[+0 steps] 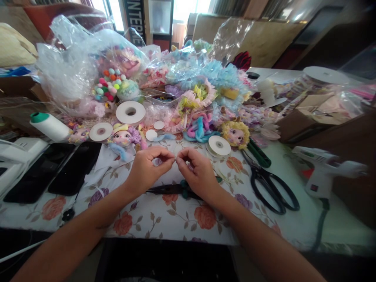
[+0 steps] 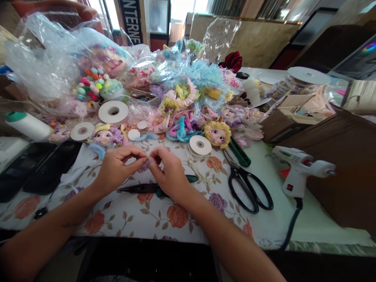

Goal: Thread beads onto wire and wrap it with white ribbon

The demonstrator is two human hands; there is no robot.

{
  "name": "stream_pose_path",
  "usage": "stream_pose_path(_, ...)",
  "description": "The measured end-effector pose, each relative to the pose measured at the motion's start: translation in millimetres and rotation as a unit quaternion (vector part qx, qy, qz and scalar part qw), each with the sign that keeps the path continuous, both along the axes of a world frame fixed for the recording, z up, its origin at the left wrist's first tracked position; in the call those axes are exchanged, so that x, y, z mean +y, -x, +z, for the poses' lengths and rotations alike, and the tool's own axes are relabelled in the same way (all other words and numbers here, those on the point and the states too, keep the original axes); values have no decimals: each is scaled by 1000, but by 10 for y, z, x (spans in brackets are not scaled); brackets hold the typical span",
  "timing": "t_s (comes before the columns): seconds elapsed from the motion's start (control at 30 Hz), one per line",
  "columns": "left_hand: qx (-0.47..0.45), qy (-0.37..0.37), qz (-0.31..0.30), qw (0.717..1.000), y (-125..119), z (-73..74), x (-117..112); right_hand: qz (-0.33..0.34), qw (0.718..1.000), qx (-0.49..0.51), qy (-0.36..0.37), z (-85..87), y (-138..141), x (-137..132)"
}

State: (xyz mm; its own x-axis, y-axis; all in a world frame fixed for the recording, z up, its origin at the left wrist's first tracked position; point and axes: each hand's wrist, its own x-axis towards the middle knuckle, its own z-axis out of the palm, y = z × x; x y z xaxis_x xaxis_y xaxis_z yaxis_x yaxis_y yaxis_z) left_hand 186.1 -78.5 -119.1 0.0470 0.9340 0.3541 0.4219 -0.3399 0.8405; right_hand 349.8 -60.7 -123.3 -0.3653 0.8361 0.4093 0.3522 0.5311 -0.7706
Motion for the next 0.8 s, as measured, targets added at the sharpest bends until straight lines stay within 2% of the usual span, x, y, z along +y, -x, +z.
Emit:
stream_pose_path(0.13, 6, 0, -2, 1000, 2, 22, -14, 6, 1000, 4, 1, 1, -2, -1)
stream_pose_path(0.37, 22, -38, -9, 999, -13, 28, -31, 34, 998, 31, 53, 36, -22, -8)
stream_pose_path(0.8, 64, -118, 19, 991, -56, -16, -75, 38, 989, 67, 124, 42, -29, -2)
